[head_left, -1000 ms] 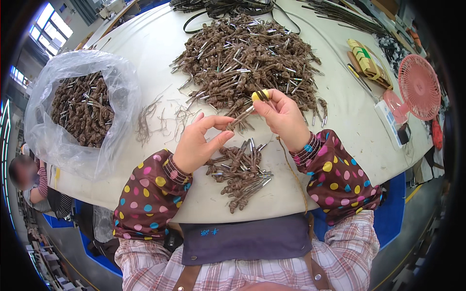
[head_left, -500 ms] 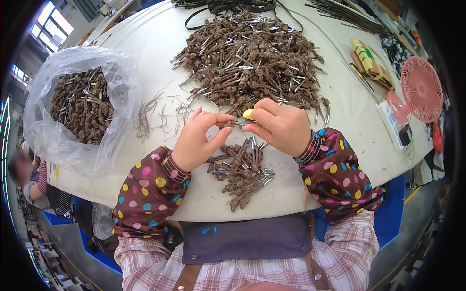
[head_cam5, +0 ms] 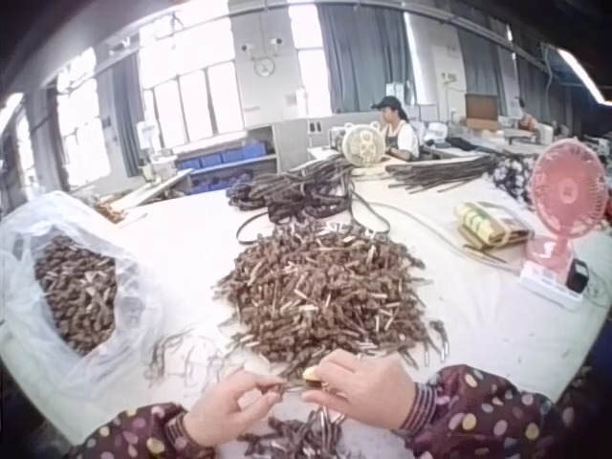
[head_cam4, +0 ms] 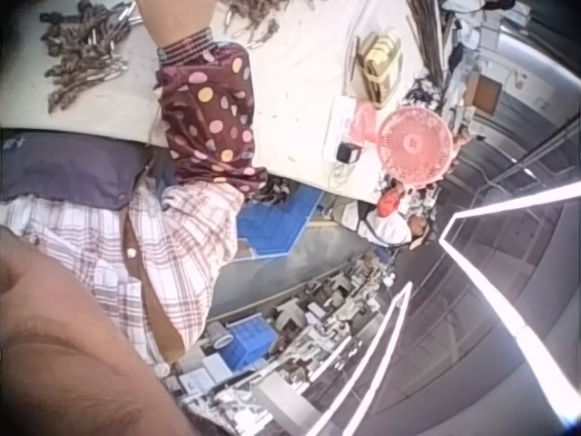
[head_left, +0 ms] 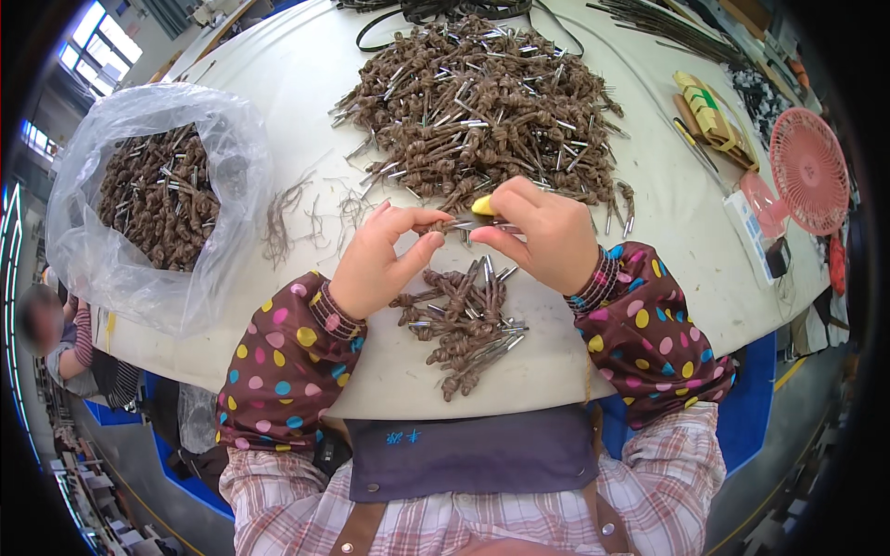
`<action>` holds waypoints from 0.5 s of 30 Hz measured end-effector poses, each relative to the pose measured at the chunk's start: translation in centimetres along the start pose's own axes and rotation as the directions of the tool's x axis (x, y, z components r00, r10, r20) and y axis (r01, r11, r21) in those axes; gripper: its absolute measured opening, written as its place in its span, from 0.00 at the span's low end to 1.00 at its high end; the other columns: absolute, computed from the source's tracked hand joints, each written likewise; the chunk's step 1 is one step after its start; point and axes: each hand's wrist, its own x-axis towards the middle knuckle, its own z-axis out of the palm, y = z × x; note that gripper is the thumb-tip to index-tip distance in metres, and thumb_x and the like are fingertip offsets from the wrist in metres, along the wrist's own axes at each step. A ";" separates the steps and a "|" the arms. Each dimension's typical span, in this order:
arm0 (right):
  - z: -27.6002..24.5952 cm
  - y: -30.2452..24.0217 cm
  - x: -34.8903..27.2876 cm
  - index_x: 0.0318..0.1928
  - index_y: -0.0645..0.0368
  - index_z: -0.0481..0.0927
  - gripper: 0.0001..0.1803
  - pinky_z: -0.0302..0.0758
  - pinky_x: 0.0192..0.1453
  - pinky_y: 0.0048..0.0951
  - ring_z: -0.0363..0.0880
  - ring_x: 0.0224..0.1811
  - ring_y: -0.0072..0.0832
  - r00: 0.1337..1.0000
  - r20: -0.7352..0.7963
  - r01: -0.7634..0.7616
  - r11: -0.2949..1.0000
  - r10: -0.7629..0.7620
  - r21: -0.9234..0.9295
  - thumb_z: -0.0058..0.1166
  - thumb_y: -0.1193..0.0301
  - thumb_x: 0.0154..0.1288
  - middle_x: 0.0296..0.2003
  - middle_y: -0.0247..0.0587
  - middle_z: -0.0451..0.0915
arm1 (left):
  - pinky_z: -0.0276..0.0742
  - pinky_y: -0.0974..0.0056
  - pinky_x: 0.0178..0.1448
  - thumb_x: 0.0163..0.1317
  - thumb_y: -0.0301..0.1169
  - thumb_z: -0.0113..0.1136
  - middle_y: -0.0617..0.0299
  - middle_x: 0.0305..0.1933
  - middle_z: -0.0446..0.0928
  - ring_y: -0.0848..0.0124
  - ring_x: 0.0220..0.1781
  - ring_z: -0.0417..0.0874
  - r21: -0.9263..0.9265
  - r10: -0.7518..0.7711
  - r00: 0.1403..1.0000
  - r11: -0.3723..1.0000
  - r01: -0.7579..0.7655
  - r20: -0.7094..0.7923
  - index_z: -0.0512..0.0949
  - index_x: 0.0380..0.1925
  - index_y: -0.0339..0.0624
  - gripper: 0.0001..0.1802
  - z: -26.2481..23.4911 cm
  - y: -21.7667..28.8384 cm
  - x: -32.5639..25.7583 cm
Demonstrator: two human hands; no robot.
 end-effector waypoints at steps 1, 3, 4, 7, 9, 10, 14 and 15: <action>-0.2 0.0 0.1 0.35 0.53 0.76 0.15 0.74 0.27 0.27 0.79 0.25 0.29 0.996 0.013 -0.094 0.989 0.093 0.118 0.62 0.58 0.54 0.31 0.31 0.75 | 0.60 0.52 0.66 0.62 0.31 0.56 0.64 0.36 0.79 0.70 0.43 0.78 -0.004 -0.004 1.000 1.000 0.004 0.005 0.78 0.45 0.44 0.12 -0.1 0.0 0.1; -0.4 0.3 0.0 0.39 0.56 0.77 0.18 0.77 0.31 0.29 0.82 0.32 0.33 0.978 0.064 -0.207 0.939 0.197 0.276 0.64 0.58 0.52 0.33 0.35 0.77 | 0.70 0.64 0.57 0.64 0.30 0.54 0.64 0.35 0.79 0.74 0.43 0.78 -0.228 -0.101 0.993 0.967 0.113 0.067 0.77 0.47 0.40 0.13 -0.2 -0.1 0.3; -0.3 0.5 -0.1 0.39 0.56 0.77 0.18 0.77 0.31 0.29 0.82 0.32 0.33 0.978 0.064 -0.208 0.938 0.198 0.277 0.64 0.58 0.52 0.33 0.35 0.77 | 0.70 0.64 0.57 0.64 0.30 0.54 0.64 0.35 0.79 0.74 0.43 0.78 -0.227 -0.102 0.992 0.967 0.115 0.068 0.77 0.47 0.40 0.13 -0.2 -0.3 0.4; -0.3 0.6 -0.3 0.38 0.58 0.78 0.16 0.77 0.32 0.29 0.82 0.32 0.34 0.964 0.167 -0.256 0.904 0.209 0.342 0.65 0.62 0.53 0.32 0.38 0.79 | 0.73 0.70 0.47 0.65 0.29 0.53 0.62 0.37 0.79 0.77 0.44 0.77 -0.255 -0.018 0.995 0.966 0.042 0.096 0.76 0.49 0.37 0.14 0.0 -0.8 0.5; -1.3 0.3 0.2 0.37 0.61 0.78 0.15 0.76 0.33 0.27 0.81 0.31 0.31 0.904 0.281 -0.413 0.831 0.323 0.373 0.64 0.65 0.54 0.29 0.41 0.79 | 0.73 0.68 0.48 0.64 0.27 0.53 0.61 0.40 0.78 0.74 0.43 0.77 -0.256 0.014 0.998 0.967 0.000 0.053 0.76 0.49 0.39 0.14 -0.3 -1.1 0.6; -1.8 0.2 0.1 0.37 0.61 0.78 0.15 0.76 0.33 0.27 0.81 0.31 0.31 0.904 0.281 -0.413 0.831 0.323 0.373 0.64 0.65 0.54 0.29 0.41 0.79 | 0.73 0.68 0.48 0.64 0.27 0.53 0.61 0.40 0.78 0.74 0.43 0.77 -0.256 0.014 0.999 0.967 0.000 0.053 0.76 0.49 0.39 0.14 -0.6 -1.2 0.7; -2.1 0.2 -2.0 0.36 0.61 0.78 0.14 0.73 0.33 0.24 0.78 0.27 0.23 0.772 0.473 -0.626 0.634 0.425 0.453 0.63 0.65 0.56 0.26 0.39 0.78 | 0.71 0.68 0.46 0.58 0.22 0.56 0.62 0.43 0.76 0.69 0.41 0.75 0.075 0.239 0.955 0.964 -0.255 0.176 0.77 0.48 0.45 0.16 -1.3 -3.3 0.2; -1.7 0.3 -2.7 0.36 0.61 0.78 0.13 0.73 0.32 0.23 0.77 0.27 0.22 0.790 0.498 -0.598 0.629 0.358 0.497 0.63 0.66 0.56 0.25 0.38 0.77 | 0.72 0.66 0.45 0.56 0.21 0.58 0.62 0.42 0.76 0.67 0.40 0.75 0.164 0.348 0.910 0.907 -0.388 0.226 0.79 0.46 0.47 0.16 -1.2 -3.7 0.0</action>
